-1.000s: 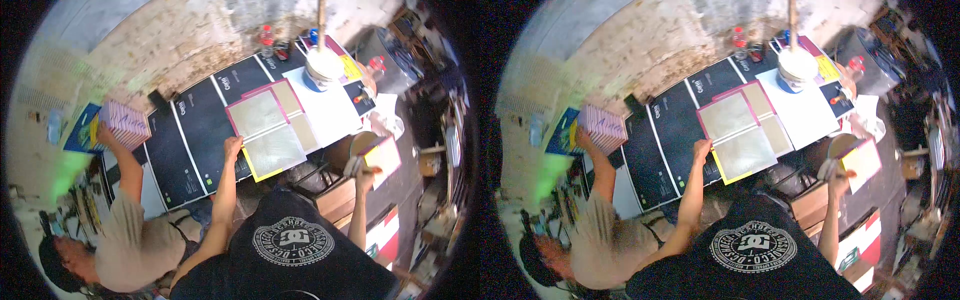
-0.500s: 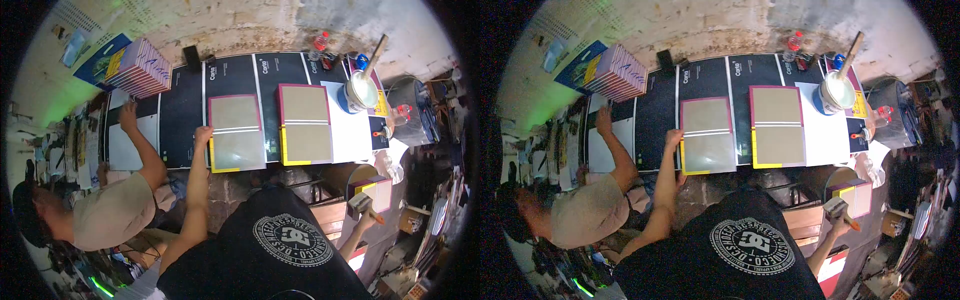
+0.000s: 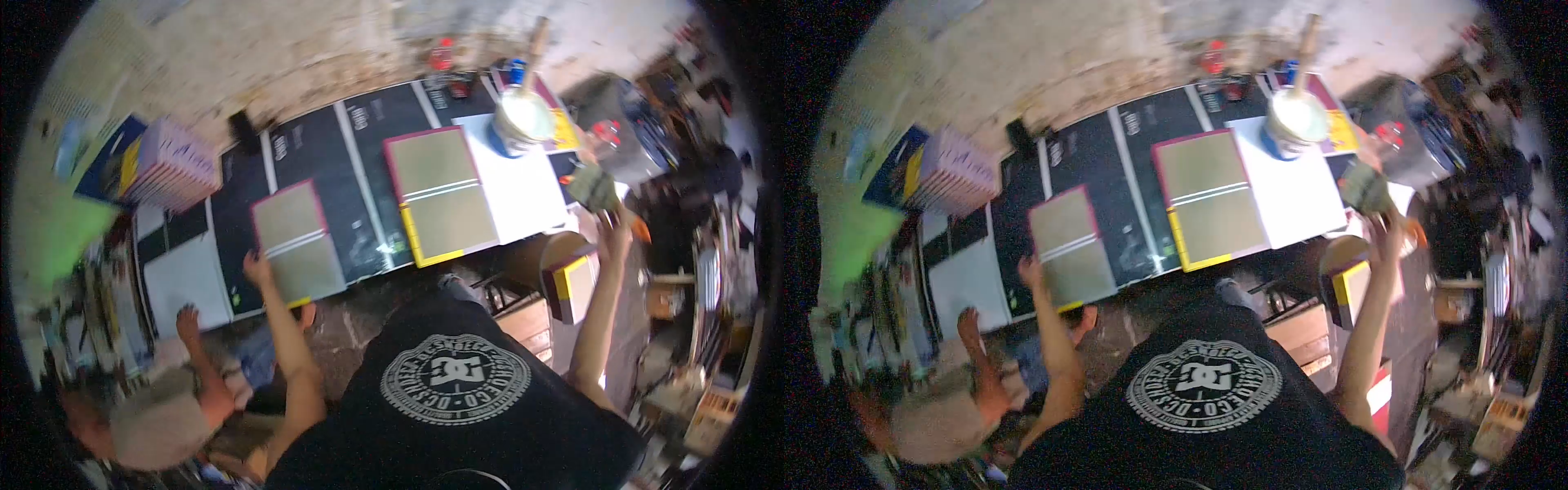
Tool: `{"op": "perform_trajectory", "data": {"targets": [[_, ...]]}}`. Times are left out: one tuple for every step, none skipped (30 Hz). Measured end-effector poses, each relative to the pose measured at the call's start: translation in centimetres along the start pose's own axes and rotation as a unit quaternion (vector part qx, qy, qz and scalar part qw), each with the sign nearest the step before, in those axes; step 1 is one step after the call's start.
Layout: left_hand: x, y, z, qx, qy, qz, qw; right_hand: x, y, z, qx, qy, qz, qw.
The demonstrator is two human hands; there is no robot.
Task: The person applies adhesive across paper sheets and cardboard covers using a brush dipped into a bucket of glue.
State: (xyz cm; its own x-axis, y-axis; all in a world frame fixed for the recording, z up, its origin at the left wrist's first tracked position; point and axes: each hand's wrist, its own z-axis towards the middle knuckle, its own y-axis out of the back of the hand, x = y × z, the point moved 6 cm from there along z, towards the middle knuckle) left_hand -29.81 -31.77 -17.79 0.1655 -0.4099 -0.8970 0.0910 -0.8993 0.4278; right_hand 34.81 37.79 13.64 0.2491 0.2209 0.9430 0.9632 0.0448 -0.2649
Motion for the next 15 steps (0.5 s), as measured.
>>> {"op": "perform_trajectory", "data": {"targets": [[3.4, 0.6, 0.8, -0.015, 0.004, -0.057, 0.998, 1.5, -3.0, 0.9, 0.031, 0.067, -0.061, 0.995], [-1.2, 2.1, -3.3, 0.015, -0.019, 0.002, 1.000, 2.9, -5.9, 1.8, 0.055, 0.136, -0.118, 0.982], [-1.4, 2.9, -4.6, -0.030, -0.005, 0.048, 0.998, 3.6, -7.9, 3.2, 0.039, 0.149, -0.107, 0.982], [-0.6, 4.0, -5.8, -0.034, -0.046, 0.048, 0.997, 4.2, -9.7, 4.8, 0.027, 0.159, -0.096, 0.982], [1.0, 5.2, -6.5, -0.092, -0.039, 0.035, 0.994, 5.2, -11.9, 5.9, 0.040, 0.191, -0.152, 0.969], [1.7, 6.3, -8.0, -0.099, -0.041, 0.000, 0.994, 6.0, -13.8, 7.1, 0.054, 0.221, -0.207, 0.952], [2.6, 7.4, -9.9, -0.116, -0.035, 0.000, 0.993, 6.1, -15.2, 9.0, 0.064, 0.253, -0.236, 0.936], [2.6, 7.9, -12.3, -0.135, -0.026, 0.006, 0.990, 5.9, -16.5, 10.9, 0.076, 0.284, -0.265, 0.919], [2.7, 8.4, -14.9, -0.156, -0.014, 0.019, 0.987, 5.7, -17.9, 12.3, 0.078, 0.326, -0.288, 0.897], [2.9, 8.7, -17.7, -0.173, 0.001, 0.028, 0.984, 5.6, -19.5, 13.3, 0.081, 0.367, -0.311, 0.873], [3.0, 8.6, -20.5, -0.188, 0.018, 0.036, 0.981, 6.1, -21.2, 12.8, 0.068, 0.373, -0.346, 0.858], [3.1, 8.5, -23.4, -0.201, 0.033, 0.041, 0.978, 4.0, -21.6, 16.1, 0.104, 0.371, -0.367, 0.847], [3.3, 8.0, -26.3, -0.212, 0.053, 0.046, 0.975, 1.9, -22.3, 18.4, 0.120, 0.363, -0.400, 0.833], [3.6, 7.4, -29.2, -0.223, 0.074, 0.051, 0.971, 0.2, -22.8, 20.1, 0.137, 0.353, -0.433, 0.818], [3.9, 6.8, -32.0, -0.228, 0.094, 0.056, 0.967, -0.8, -23.3, 20.7, 0.136, 0.347, -0.472, 0.799]]}}
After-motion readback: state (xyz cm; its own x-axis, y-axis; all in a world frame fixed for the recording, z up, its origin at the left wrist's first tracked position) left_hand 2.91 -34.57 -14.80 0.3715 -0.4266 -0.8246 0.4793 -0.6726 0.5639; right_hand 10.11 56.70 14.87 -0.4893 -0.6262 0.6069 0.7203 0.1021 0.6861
